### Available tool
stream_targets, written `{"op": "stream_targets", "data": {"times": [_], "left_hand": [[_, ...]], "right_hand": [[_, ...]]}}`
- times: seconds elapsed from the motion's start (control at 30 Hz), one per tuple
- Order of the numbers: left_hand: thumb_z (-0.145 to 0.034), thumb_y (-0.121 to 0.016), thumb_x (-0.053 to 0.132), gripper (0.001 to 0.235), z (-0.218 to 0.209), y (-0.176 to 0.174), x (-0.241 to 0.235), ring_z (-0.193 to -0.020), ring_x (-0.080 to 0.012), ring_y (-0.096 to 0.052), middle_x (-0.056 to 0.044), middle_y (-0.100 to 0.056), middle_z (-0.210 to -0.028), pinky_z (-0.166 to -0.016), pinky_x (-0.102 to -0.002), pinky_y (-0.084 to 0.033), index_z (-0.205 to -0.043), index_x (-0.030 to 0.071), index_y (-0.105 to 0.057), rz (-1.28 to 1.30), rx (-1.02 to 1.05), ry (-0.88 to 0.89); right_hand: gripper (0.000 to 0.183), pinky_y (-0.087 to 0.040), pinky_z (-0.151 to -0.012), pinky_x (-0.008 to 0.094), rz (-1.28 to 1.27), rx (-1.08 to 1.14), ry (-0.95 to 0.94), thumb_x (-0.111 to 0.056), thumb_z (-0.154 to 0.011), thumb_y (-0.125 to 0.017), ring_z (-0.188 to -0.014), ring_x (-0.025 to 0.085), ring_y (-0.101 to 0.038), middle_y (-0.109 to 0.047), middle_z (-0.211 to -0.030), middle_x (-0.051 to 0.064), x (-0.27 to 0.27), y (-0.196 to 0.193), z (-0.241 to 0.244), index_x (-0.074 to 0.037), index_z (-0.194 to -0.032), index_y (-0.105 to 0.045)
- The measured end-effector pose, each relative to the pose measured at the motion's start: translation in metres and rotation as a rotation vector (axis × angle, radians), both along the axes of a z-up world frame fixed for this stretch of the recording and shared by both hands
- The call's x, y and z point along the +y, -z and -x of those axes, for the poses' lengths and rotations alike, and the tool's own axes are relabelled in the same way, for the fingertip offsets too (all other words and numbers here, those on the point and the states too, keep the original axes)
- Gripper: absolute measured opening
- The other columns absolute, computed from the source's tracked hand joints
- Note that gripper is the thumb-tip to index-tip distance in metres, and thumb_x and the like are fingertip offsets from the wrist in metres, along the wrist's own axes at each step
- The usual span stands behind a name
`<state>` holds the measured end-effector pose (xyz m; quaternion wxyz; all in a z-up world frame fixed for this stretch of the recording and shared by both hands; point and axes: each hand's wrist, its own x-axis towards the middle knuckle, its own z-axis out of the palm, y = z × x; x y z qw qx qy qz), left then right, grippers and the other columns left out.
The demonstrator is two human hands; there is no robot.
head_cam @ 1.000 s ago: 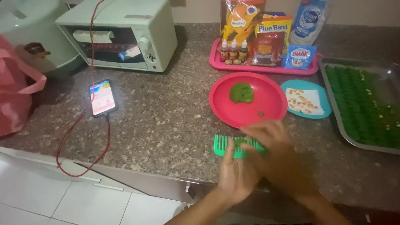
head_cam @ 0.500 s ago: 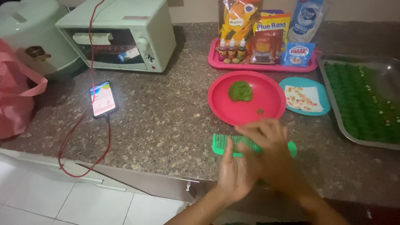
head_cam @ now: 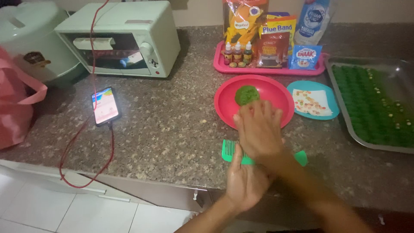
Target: The person shapes small portions of green dough into balls using their hands and a green comb. They roll the dough between their palms and use the comb to create a textured surface before placing the finished pieces onto a metal tray.
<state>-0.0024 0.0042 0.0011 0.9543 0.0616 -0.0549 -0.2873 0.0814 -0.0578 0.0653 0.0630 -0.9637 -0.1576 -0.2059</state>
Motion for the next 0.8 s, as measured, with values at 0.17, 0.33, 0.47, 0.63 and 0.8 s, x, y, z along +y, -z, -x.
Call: {"op": "stream_targets", "data": {"times": [0.17,0.33,0.47,0.63,0.8], "left_hand": [[-0.096,-0.035,0.073,0.085,0.001,-0.005,-0.001,-0.146,-0.0358,-0.045,-0.018,-0.042,-0.164,-0.125,-0.048,-0.031,-0.161,0.019,-0.042,-0.059,-0.010,-0.065],[-0.093,-0.033,0.078,0.086,-0.005,0.014,0.000,-0.136,-0.0395,-0.053,-0.021,-0.051,-0.153,-0.124,-0.051,-0.030,-0.158,0.024,-0.044,-0.122,0.066,-0.026],[-0.098,-0.040,0.073,0.064,-0.004,0.018,-0.003,-0.112,-0.0343,-0.066,-0.011,-0.068,-0.137,-0.097,-0.047,-0.048,-0.139,0.028,-0.062,-0.091,0.151,-0.110],[-0.101,-0.054,0.066,0.049,-0.004,0.031,-0.001,-0.108,-0.0187,-0.067,0.007,-0.069,-0.100,-0.107,-0.035,-0.047,-0.120,0.021,-0.062,0.221,0.197,-0.002],[-0.102,-0.061,0.057,0.031,-0.002,0.017,0.001,-0.096,-0.0047,-0.063,0.014,-0.062,-0.098,-0.096,-0.029,-0.052,-0.116,0.030,-0.062,0.304,0.269,-0.026]], "right_hand": [[0.043,-0.040,-0.082,0.060,-0.003,0.073,-0.068,-0.046,-0.105,-0.035,-0.110,0.039,-0.049,-0.059,-0.116,0.017,-0.004,0.007,-0.015,-0.013,-0.110,-0.064],[0.035,-0.037,-0.087,0.050,-0.441,0.089,-0.299,-0.030,-0.103,-0.042,-0.105,0.028,-0.055,-0.066,-0.112,0.003,-0.040,-0.012,0.008,-0.019,-0.122,-0.069],[0.033,-0.032,-0.089,0.043,-0.410,0.001,-0.311,-0.049,-0.089,-0.064,-0.104,0.020,-0.055,-0.070,-0.104,-0.004,-0.068,0.015,0.036,-0.031,-0.111,-0.080],[0.027,-0.031,-0.091,0.048,-0.402,-0.145,-0.331,-0.046,-0.085,-0.072,-0.104,0.026,-0.052,-0.068,-0.106,-0.008,-0.066,0.025,0.051,-0.033,-0.107,-0.080],[0.013,-0.034,-0.084,0.050,-0.437,-0.264,-0.367,-0.038,-0.084,-0.075,-0.095,0.027,-0.053,-0.069,-0.093,-0.008,-0.060,0.026,0.045,-0.027,-0.092,-0.079]]}}
